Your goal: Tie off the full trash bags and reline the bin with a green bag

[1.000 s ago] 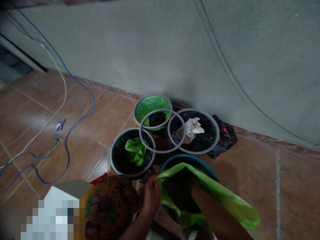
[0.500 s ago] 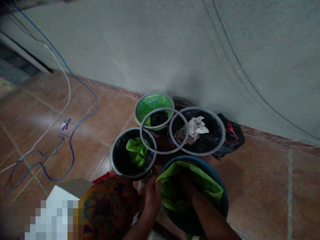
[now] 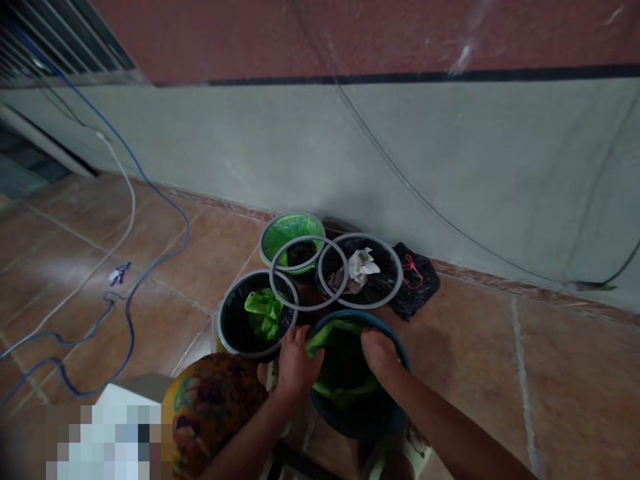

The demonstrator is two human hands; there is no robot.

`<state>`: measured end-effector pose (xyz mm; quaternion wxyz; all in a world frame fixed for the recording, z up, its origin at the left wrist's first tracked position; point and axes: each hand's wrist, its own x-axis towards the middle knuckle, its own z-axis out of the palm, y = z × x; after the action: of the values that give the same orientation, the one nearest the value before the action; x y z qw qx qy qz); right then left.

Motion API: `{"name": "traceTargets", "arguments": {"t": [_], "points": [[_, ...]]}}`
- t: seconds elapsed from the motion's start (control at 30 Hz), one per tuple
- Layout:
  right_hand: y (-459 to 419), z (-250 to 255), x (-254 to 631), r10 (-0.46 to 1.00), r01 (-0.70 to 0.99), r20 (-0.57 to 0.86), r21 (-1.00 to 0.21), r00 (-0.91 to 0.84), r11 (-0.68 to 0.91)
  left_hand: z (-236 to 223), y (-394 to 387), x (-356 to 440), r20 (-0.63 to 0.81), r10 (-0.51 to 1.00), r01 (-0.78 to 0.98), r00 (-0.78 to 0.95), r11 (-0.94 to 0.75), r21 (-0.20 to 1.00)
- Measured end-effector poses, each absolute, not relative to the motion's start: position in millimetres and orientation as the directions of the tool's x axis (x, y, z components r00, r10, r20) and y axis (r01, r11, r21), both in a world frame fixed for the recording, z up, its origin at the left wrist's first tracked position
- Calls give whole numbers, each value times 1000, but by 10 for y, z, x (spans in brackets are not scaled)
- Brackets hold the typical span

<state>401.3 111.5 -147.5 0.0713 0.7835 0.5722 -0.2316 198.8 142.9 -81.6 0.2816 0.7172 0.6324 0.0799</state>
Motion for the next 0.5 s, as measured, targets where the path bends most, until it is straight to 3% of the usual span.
{"name": "traceTargets", "arguments": {"t": [0.1,0.23,0.33,0.5], "points": [[1028,-1521,4037,853,920,-458,-161,251,-357,-807,1592,2197,-259,910,905,323,-217,366],[917,-1469,4201,875,873,-421,-301,238,-383,-916,1758,2309,-352,836,906,421,-369,207],[861,-1350,4442,890,794,-366,-439,271,-422,-980,1790,2251,-358,805,881,472,-439,175],[778,-1282,4798,801,449,-410,-672,437,-589,-996,1742,2154,-358,796,872,488,-461,165]]}}
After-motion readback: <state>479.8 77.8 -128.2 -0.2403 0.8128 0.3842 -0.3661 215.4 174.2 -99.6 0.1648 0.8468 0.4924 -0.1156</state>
